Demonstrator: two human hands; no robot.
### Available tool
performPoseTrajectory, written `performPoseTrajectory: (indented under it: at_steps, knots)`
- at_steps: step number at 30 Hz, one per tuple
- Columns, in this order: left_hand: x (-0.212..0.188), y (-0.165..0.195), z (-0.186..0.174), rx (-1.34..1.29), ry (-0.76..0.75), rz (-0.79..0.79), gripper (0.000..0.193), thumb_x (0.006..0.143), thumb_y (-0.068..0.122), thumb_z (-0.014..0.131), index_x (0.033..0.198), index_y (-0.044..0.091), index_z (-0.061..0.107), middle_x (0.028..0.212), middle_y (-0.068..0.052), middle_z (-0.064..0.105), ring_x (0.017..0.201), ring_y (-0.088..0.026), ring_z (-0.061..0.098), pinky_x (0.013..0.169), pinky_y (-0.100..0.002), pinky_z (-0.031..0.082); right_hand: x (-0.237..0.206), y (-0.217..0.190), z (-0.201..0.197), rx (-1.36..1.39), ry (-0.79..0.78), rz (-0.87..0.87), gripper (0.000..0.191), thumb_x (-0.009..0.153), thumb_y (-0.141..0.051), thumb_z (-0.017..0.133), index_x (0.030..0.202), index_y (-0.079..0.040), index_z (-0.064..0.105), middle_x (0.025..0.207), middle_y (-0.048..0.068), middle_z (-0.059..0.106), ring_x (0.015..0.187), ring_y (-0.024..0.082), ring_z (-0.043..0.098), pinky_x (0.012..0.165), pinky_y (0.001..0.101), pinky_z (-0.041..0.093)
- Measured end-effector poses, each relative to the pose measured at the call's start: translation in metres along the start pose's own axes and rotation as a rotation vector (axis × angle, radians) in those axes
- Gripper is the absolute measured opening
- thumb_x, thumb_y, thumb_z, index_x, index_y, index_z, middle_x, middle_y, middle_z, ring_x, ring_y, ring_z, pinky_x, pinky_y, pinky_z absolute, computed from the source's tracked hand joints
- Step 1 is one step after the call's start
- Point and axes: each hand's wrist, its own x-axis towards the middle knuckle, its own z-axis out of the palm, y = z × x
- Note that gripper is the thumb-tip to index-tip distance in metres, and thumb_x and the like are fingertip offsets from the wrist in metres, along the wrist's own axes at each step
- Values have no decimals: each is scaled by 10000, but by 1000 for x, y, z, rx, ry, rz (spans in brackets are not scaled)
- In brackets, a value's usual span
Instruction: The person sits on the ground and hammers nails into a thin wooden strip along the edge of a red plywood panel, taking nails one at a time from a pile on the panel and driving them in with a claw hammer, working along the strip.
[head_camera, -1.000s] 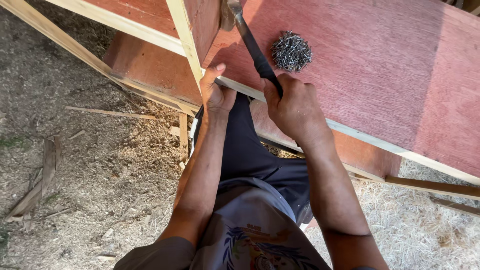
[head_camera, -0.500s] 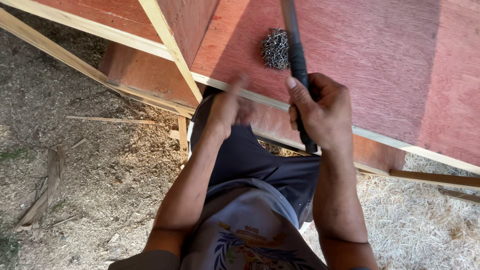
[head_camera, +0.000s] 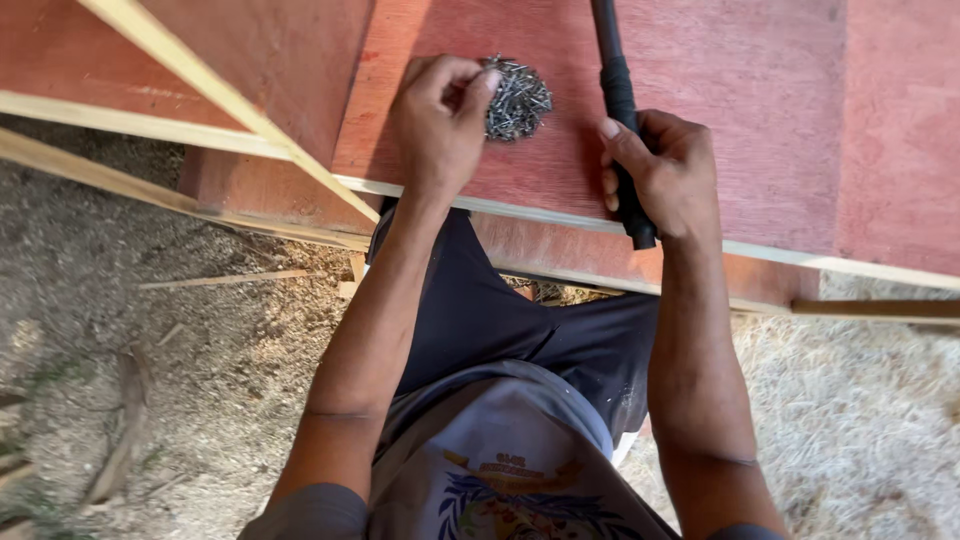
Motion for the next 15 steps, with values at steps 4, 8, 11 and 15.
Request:
performPoseTrajectory:
  at_steps: [4, 8, 11, 15]
  knots:
    - [-13, -5, 3, -181, 56, 19, 85, 985, 104, 800, 980, 34, 752, 928, -42, 674, 760, -94, 626, 650, -243, 518, 7, 10, -7, 26, 8, 95, 322, 1006, -259, 733, 809, -21, 640, 611, 40, 614, 463, 113, 562, 418, 289, 433]
    - [-17, -3, 1, -154, 99, 37, 45, 999, 83, 784, 1007, 43, 766, 944, -15, 695, 781, -77, 644, 667, -230, 524, 11, 13, -10, 52, -32, 92, 335, 990, -278, 744, 802, -26, 628, 598, 43, 612, 450, 122, 557, 406, 297, 430]
    - [-16, 0, -1, -162, 125, 54, 39, 1004, 74, 776, 1023, 46, 756, 956, -13, 690, 798, -72, 638, 688, -229, 518, 14, 12, -9, -21, -14, 146, 326, 985, -284, 746, 812, -36, 625, 591, 34, 609, 446, 115, 550, 409, 291, 430]
    - [-15, 3, -2, -258, 107, 83, 38, 1045, 46, 745, 1071, 35, 719, 977, -19, 693, 857, -75, 623, 760, -237, 530, 17, 9, -7, -74, -28, 183, 320, 981, -279, 742, 817, -33, 620, 586, 29, 601, 441, 114, 543, 406, 294, 423]
